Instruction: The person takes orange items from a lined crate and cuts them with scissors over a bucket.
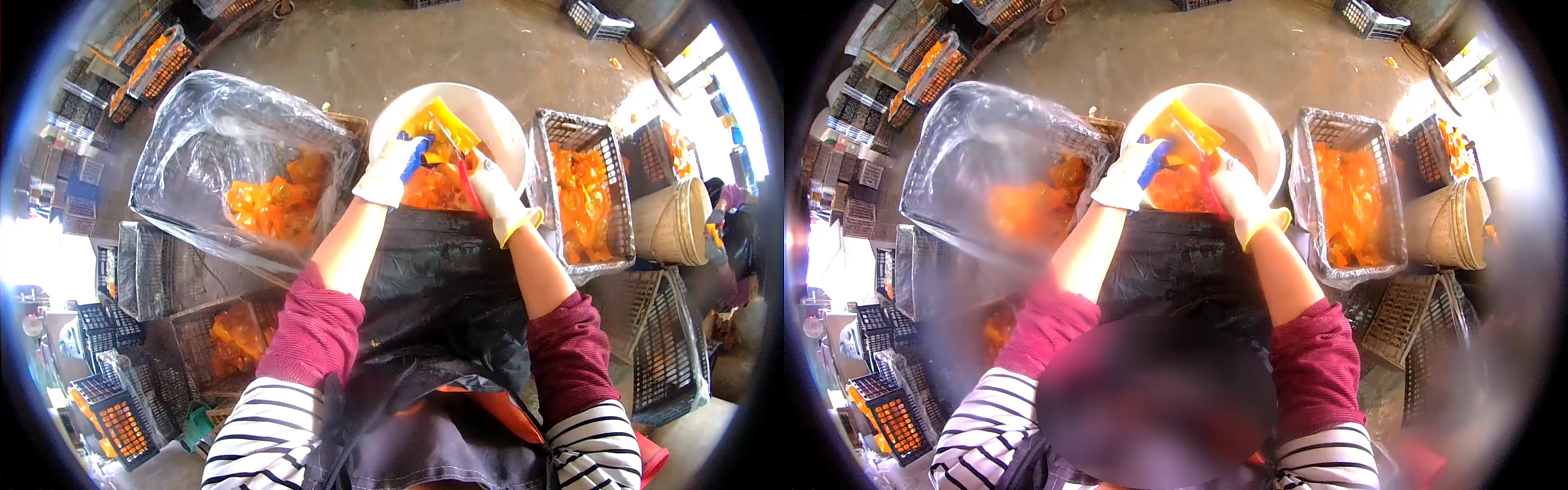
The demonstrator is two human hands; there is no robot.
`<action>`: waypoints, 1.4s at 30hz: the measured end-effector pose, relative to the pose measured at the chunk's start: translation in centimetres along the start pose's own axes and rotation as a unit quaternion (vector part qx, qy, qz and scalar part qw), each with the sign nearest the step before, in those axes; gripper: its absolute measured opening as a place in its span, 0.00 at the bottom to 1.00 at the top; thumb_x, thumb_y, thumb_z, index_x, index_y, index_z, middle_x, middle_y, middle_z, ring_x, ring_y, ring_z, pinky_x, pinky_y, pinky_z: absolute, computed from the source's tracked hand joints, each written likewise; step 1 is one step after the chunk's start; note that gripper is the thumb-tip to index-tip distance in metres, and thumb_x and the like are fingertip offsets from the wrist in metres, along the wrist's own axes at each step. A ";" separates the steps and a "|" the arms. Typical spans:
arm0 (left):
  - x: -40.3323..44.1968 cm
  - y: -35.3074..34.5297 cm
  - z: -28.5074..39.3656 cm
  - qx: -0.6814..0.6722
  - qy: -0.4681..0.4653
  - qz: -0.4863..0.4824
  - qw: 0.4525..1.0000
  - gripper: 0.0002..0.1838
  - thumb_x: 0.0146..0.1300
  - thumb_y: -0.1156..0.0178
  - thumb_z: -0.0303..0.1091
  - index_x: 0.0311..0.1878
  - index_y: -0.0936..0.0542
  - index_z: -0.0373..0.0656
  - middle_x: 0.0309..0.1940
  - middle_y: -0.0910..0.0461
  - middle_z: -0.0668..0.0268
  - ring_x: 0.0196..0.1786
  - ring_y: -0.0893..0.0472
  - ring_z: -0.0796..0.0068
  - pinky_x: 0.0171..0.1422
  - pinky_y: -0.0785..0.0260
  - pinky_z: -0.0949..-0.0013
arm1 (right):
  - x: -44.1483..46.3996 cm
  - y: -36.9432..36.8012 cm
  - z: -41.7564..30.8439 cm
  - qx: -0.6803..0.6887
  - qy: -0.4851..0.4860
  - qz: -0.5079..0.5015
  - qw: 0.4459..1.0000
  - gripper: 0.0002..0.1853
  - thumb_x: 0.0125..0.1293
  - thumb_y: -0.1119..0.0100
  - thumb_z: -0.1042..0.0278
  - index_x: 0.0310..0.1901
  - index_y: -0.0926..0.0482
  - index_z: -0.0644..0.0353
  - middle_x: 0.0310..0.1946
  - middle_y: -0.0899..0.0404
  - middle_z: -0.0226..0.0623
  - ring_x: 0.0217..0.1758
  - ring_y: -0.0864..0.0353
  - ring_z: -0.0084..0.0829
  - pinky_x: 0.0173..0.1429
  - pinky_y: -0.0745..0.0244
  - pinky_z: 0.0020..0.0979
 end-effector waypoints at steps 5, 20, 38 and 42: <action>0.5 0.1 1.0 0.062 -0.081 0.031 0.994 0.19 0.60 0.41 0.23 0.56 0.25 0.40 0.42 0.21 0.61 0.44 0.20 0.71 0.41 0.22 0.72 | -0.9 0.3 -1.2 0.270 -0.197 -0.062 0.941 0.17 0.69 0.51 0.61 0.56 0.25 0.58 0.48 0.20 0.39 0.51 0.23 0.32 0.55 0.31 0.30; -1.4 -0.4 2.5 0.074 -0.047 0.034 0.996 0.15 0.61 0.39 0.33 0.51 0.21 0.39 0.40 0.20 0.66 0.40 0.22 0.76 0.42 0.27 0.75 | -1.6 0.2 -2.1 0.191 -0.179 -0.068 0.963 0.18 0.67 0.48 0.57 0.55 0.24 0.54 0.34 0.19 0.35 0.34 0.20 0.27 0.38 0.26 0.26; -1.5 -0.3 1.7 0.100 -0.217 -0.054 0.969 0.20 0.63 0.37 0.40 0.55 0.24 0.43 0.47 0.20 0.60 0.49 0.21 0.67 0.52 0.26 0.66 | -0.7 0.1 -0.4 0.145 -0.099 -0.034 0.984 0.17 0.70 0.56 0.67 0.55 0.24 0.61 0.40 0.19 0.37 0.38 0.20 0.28 0.40 0.26 0.27; -3.7 -2.1 3.1 -0.172 0.103 -0.074 0.977 0.21 0.59 0.34 0.36 0.55 0.26 0.45 0.43 0.20 0.66 0.48 0.20 0.67 0.47 0.23 0.68 | -1.4 0.8 -2.4 0.028 -0.071 0.034 0.996 0.17 0.72 0.54 0.65 0.56 0.25 0.63 0.46 0.21 0.39 0.47 0.22 0.29 0.52 0.29 0.27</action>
Point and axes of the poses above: each hand's wrist, its own x-axis towards the middle knuckle, its own y-axis out of the back of the hand, z = x × y, the point moved 3 cm from there along x, towards the middle knuckle
